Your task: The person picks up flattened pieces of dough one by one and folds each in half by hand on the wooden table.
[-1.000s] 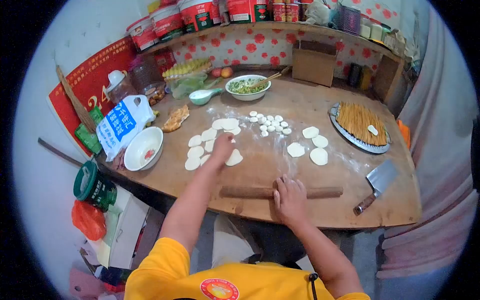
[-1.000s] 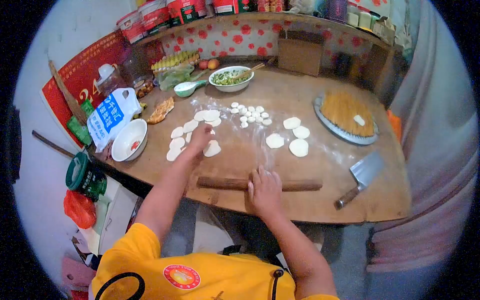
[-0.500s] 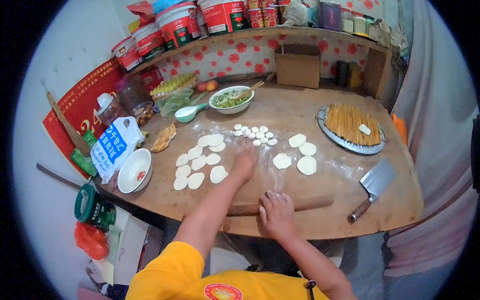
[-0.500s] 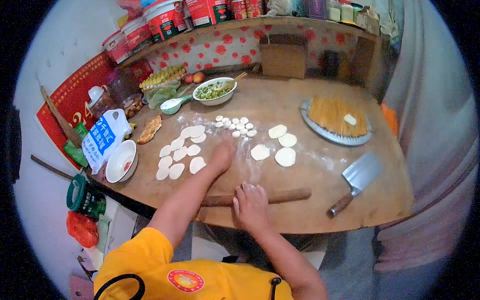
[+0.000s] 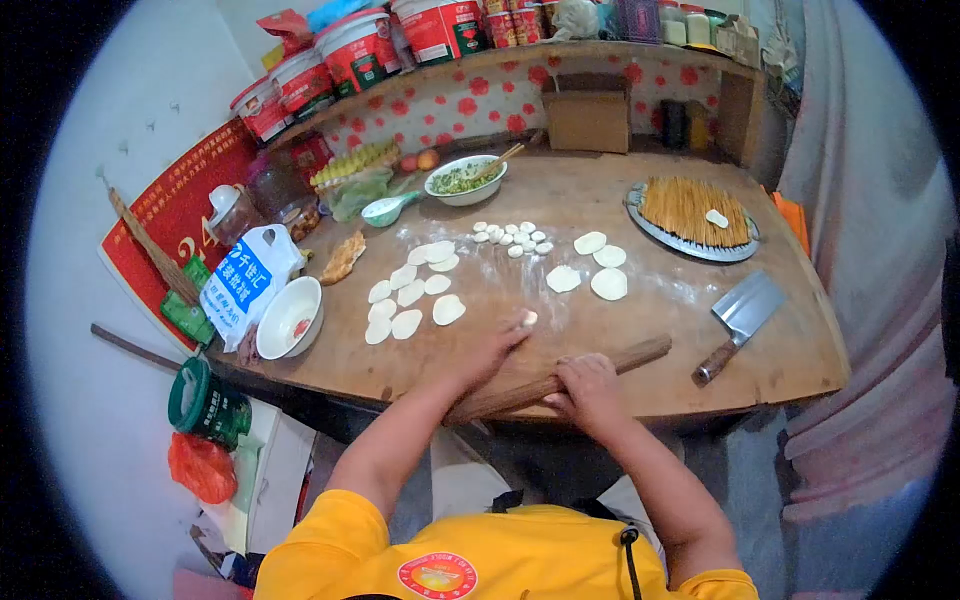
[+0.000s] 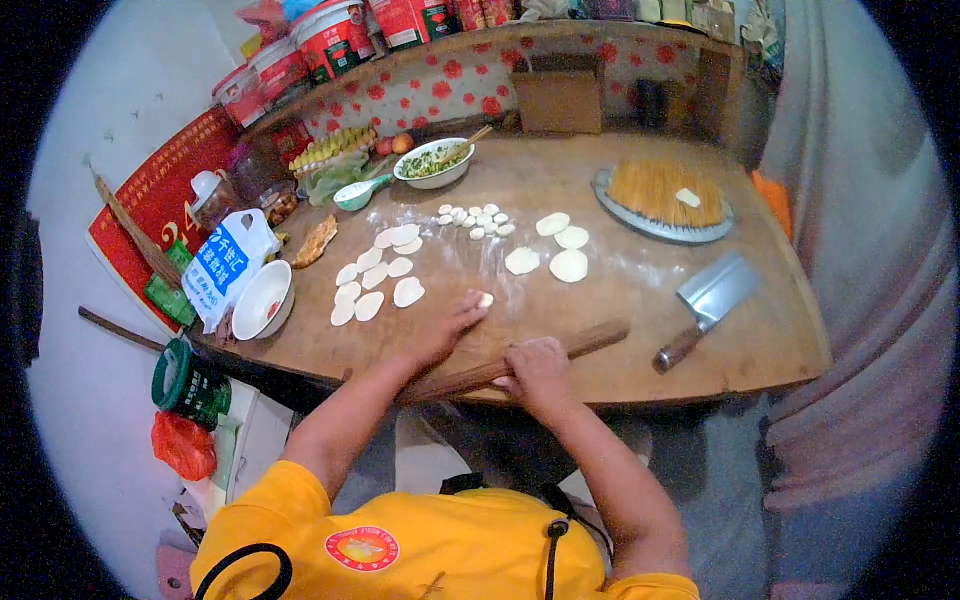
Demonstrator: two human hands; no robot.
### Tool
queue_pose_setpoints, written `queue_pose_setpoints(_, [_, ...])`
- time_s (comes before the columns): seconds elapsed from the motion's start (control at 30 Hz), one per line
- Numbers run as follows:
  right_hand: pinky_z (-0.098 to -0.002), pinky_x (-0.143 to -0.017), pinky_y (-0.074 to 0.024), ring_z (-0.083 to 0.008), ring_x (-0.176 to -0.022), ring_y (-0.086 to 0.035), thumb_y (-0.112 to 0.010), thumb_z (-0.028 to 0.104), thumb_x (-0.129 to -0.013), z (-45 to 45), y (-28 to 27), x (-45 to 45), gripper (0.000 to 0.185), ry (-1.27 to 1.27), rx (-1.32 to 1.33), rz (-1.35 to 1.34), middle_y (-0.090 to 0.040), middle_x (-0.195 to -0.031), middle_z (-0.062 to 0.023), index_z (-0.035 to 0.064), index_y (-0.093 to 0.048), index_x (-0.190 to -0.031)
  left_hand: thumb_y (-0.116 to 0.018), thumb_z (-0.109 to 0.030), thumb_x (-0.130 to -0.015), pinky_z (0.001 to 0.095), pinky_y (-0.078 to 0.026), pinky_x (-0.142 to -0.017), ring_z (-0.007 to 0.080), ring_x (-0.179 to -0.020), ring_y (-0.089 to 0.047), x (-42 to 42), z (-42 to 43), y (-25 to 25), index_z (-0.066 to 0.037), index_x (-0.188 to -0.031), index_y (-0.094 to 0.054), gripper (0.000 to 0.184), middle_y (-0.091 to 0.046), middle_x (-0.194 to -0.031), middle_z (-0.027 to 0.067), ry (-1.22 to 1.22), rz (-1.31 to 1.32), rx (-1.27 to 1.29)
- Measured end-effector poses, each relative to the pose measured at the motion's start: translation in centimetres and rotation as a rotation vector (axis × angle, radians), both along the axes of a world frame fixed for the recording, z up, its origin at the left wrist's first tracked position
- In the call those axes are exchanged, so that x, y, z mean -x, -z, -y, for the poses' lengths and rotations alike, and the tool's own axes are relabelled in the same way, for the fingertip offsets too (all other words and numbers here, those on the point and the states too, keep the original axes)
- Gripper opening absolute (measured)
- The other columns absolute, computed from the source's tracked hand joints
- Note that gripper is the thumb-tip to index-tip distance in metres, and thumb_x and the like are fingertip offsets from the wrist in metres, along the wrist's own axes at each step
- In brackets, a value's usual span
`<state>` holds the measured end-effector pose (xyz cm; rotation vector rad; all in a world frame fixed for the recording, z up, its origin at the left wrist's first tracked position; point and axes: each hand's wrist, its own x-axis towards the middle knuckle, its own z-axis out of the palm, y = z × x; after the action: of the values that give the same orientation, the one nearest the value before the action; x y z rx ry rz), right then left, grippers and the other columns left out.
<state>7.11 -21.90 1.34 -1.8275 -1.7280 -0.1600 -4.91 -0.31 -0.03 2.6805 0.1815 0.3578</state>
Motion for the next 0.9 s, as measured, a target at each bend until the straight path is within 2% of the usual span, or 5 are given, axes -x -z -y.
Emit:
queue_pose_setpoints(0.27, [-0.0427,-0.089,-0.0393,-0.0283,-0.096,-0.056,-0.073,0.028,-0.068,1.5,0.3,-0.2,0.040,0.082,-0.117,0.023,-0.062,-0.102,-0.0085,0.0070,-0.058,-0.098,-0.051,-0.004,-0.084,0.0425,-0.043,-0.090,0.0370,-0.106,-0.054,0.2,-3.7,-0.3,-0.006,-0.103,-0.062,0.022,-0.059,-0.112,0.0181,-0.236,0.258,-0.148])
queue_pose_setpoints(0.47, [-0.0435,-0.089,-0.0393,-0.0288,-0.096,-0.055,-0.075,0.030,-0.066,1.3,0.7,-0.4,0.042,0.059,-0.182,0.035,-0.060,-0.099,-0.0098,0.0058,-0.057,-0.095,-0.047,-0.007,-0.084,0.0456,-0.044,-0.078,0.0415,-0.092,-0.055,-3.8,-3.8,-0.7,-0.002,-0.095,-0.061,0.019,-0.059,-0.098,0.0253,-0.531,0.173,-0.131])
queue_pose_setpoints(0.67, [-0.0428,-0.090,-0.0392,-0.0274,-0.099,-0.055,-0.073,0.028,-0.067,1.4,0.8,-0.3,0.040,0.085,-0.082,-0.005,-0.061,-0.105,-0.0084,0.0079,-0.058,-0.099,-0.049,-0.008,-0.082,0.0440,-0.044,-0.081,0.0407,-0.092,-0.056,-3.8,3.0,-0.5,0.002,-0.095,-0.061,0.020,-0.060,-0.097,0.0257,-0.297,0.254,0.157])
queue_pose_setpoints(0.77, [-0.0428,-0.089,-0.0395,-0.0283,-0.099,-0.055,-0.074,0.028,-0.067,1.6,0.8,-0.1,0.041,0.119,-0.057,0.020,-0.061,-0.106,-0.0086,0.0079,-0.058,-0.099,-0.050,-0.007,-0.083,0.0427,-0.044,-0.083,0.0395,-0.095,-0.057,-2.8,5.3,-1.4,0.002,-0.099,-0.061,0.022,-0.061,-0.100,0.0248,0.007,0.159,-0.024])
queue_pose_setpoints(0.9, [-0.0435,-0.090,-0.0391,-0.0299,-0.100,-0.055,-0.073,0.028,-0.068,1.9,0.8,-0.5,0.040,0.136,-0.070,-0.008,-0.060,-0.110,-0.0112,0.0071,-0.058,-0.098,-0.056,-0.008,-0.085,0.0386,-0.047,-0.085,0.0307,-0.095,-0.062,-1.6,6.6,-1.9,0.001,-0.104,-0.062,0.022,-0.065,-0.103,0.0169,-0.184,-0.049,0.148])
